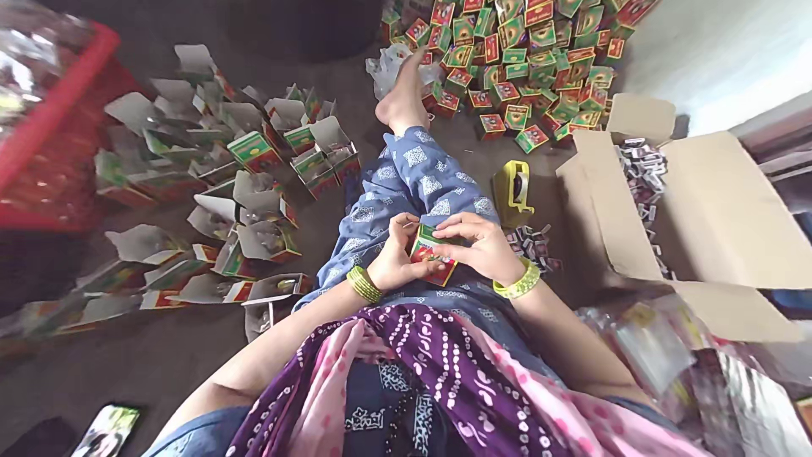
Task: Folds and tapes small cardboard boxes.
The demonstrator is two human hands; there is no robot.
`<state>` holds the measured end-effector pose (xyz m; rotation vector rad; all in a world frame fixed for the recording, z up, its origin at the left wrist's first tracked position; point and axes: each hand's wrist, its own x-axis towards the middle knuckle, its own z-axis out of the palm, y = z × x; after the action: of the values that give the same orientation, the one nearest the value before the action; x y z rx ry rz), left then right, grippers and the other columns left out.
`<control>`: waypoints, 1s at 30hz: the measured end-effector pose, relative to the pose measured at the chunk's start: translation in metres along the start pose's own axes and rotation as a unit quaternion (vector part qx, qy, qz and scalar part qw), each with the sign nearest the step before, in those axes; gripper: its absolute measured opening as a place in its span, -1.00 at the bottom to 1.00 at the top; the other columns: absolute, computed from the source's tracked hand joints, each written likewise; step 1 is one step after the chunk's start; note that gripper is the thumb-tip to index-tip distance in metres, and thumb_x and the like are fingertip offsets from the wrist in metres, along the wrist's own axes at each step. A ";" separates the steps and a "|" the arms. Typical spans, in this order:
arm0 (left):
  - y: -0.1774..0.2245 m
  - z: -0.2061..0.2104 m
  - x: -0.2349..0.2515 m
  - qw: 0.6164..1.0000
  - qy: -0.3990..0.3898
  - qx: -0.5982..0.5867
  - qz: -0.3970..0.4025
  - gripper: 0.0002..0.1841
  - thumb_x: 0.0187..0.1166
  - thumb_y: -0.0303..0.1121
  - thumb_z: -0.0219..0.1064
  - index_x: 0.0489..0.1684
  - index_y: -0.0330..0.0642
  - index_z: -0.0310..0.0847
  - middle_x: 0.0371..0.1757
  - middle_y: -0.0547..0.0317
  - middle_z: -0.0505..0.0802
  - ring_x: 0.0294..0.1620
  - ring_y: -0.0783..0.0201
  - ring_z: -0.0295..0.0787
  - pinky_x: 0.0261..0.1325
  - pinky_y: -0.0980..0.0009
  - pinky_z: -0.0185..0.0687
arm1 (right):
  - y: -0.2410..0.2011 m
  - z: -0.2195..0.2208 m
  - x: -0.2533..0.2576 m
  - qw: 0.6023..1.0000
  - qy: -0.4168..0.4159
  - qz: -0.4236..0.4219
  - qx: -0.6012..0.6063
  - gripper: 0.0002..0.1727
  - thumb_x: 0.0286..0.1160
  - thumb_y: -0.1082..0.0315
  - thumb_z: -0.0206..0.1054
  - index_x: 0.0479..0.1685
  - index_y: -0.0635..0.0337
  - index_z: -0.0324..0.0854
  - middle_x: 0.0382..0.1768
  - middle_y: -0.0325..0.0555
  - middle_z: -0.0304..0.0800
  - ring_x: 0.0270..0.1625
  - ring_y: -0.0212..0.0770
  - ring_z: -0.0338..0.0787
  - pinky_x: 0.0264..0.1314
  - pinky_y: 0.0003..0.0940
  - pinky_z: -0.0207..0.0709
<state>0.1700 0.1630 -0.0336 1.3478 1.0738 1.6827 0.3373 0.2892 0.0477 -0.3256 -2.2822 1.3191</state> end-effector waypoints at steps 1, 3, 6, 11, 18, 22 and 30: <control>0.000 0.000 0.000 1.000 -0.004 0.004 0.001 0.01 0.16 -0.37 0.74 0.54 -0.26 -0.04 0.17 -0.07 0.81 0.17 0.13 0.86 0.30 0.10 0.80 | -0.001 0.000 0.000 0.999 -0.009 -0.015 -0.032 -0.75 0.39 0.25 0.62 -0.06 0.18 0.91 0.05 -0.10 0.91 0.16 -0.29 0.86 0.27 -0.33 0.78; 0.001 0.000 0.000 1.000 -0.011 0.014 -0.003 0.03 0.16 -0.36 0.75 0.57 -0.27 -0.05 0.17 -0.05 0.81 0.17 0.15 0.86 0.30 0.11 0.80 | -0.003 0.000 -0.001 0.996 -0.013 -0.045 -0.075 -0.77 0.46 0.27 0.56 -0.03 0.19 0.91 0.04 -0.10 0.94 0.19 -0.30 0.87 0.33 -0.33 0.76; 0.001 0.000 -0.001 1.000 -0.019 0.018 -0.002 0.06 0.13 -0.35 0.77 0.59 -0.27 -0.04 0.18 -0.05 0.81 0.17 0.15 0.86 0.30 0.11 0.81 | -0.003 -0.005 0.000 0.996 0.002 -0.061 -0.057 -0.83 0.48 0.35 0.53 -0.07 0.23 0.91 -0.04 -0.09 0.96 0.10 -0.31 0.91 0.27 -0.34 0.80; 0.000 0.000 -0.001 0.999 -0.037 0.024 -0.002 0.09 0.13 -0.34 0.77 0.63 -0.29 -0.06 0.19 -0.07 0.81 0.19 0.14 0.85 0.33 0.11 0.80 | -0.002 -0.011 -0.001 0.996 -0.037 -0.061 -0.052 -0.83 0.55 0.36 0.47 -0.06 0.23 0.90 -0.01 -0.10 0.94 0.14 -0.31 0.88 0.28 -0.33 0.78; -0.002 -0.002 -0.002 0.999 -0.039 0.035 -0.015 0.00 0.26 -0.24 0.71 0.62 -0.34 0.00 0.19 -0.04 0.78 0.17 0.24 0.84 0.30 0.19 0.81 | -0.013 -0.014 -0.005 0.964 -0.113 -0.115 -0.211 -0.64 0.69 0.29 0.16 0.22 0.09 0.84 0.12 -0.02 0.82 0.23 -0.18 0.75 0.36 -0.25 0.63; -0.005 0.000 -0.004 0.998 -0.039 0.035 -0.021 -0.07 0.30 -0.24 0.69 0.58 -0.37 0.10 0.22 -0.06 0.77 0.16 0.25 0.83 0.28 0.21 0.81 | -0.005 -0.007 -0.016 0.975 -0.073 -0.095 -0.189 -0.68 0.71 0.32 0.22 0.23 0.06 0.84 0.00 -0.04 0.82 0.15 -0.22 0.75 0.32 -0.29 0.63; -0.002 0.003 -0.001 0.998 -0.024 0.019 -0.064 -0.19 0.37 -0.25 0.65 0.54 -0.35 0.21 0.15 -0.03 0.79 0.07 0.21 0.86 0.20 0.17 0.84 | 0.008 0.015 -0.035 0.968 0.145 0.158 0.132 -0.86 0.44 0.43 0.52 -0.14 0.31 0.80 -0.17 -0.07 0.89 -0.08 -0.27 0.85 0.09 -0.33 0.76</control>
<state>0.1727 0.1634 -0.0357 1.3087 1.1458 1.5374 0.3590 0.2668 0.0249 -0.7595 -1.8369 1.5902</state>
